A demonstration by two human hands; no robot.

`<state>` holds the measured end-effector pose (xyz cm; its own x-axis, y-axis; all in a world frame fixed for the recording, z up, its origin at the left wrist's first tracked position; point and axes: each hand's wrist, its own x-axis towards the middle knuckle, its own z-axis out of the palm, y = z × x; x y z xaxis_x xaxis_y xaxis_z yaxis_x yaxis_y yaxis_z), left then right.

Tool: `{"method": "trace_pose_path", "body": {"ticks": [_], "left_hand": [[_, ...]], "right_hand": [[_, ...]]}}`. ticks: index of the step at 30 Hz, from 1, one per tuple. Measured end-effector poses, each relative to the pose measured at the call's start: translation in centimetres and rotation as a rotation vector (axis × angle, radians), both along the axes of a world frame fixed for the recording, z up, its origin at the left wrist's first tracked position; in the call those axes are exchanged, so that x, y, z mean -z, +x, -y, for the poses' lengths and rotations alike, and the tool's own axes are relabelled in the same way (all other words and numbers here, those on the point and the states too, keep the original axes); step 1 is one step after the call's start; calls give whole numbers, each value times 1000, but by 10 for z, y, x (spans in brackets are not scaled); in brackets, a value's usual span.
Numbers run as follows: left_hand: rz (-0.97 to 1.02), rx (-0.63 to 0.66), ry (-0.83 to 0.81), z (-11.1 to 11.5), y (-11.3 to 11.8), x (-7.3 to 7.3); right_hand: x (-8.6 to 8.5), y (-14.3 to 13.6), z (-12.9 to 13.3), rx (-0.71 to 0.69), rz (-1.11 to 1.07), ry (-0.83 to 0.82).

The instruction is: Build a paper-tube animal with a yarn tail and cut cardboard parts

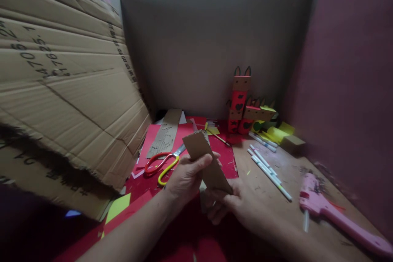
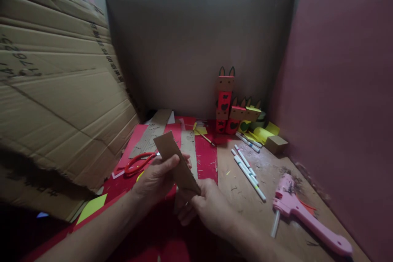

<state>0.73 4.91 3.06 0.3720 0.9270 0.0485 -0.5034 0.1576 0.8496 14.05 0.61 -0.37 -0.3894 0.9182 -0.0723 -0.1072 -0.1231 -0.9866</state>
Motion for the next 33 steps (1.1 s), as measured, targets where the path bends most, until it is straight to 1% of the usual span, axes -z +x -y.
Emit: {"method": "trace_pose_path", "body": {"ticks": [2, 5, 7, 11, 14, 16, 18, 20, 23, 26, 28, 33], "left_hand": [[40, 15, -21, 1, -1, -2], [97, 112, -13, 3, -4, -2], [126, 158, -20, 3, -6, -1], [193, 202, -60, 3, -7, 0], [283, 249, -28, 3, -8, -1], [322, 273, 3, 4, -8, -3], [337, 275, 4, 5, -7, -5], [349, 260, -38, 5, -6, -7], [377, 256, -136, 3, -4, -7], [377, 276, -205, 3, -2, -3], [347, 274, -226, 2, -1, 0], [315, 246, -234, -3, -1, 5]], "right_hand": [[2, -3, 2, 13, 20, -16], [-1, -4, 5, 18, 42, -37], [-5, -4, 6, -12, 44, -50], [-12, -4, 10, -90, -2, -59], [-12, -4, 13, -89, -12, -83], [-10, -4, 15, -122, -33, -124], [-8, -2, 14, -193, -102, -157], [-7, 0, 13, -271, -219, -164], [-8, 2, 11, -328, -386, -158], [-8, 3, 8, -390, -454, -215], [-6, 2, 7, -402, -455, -238], [-1, -1, 6, -344, -418, -232]]}}
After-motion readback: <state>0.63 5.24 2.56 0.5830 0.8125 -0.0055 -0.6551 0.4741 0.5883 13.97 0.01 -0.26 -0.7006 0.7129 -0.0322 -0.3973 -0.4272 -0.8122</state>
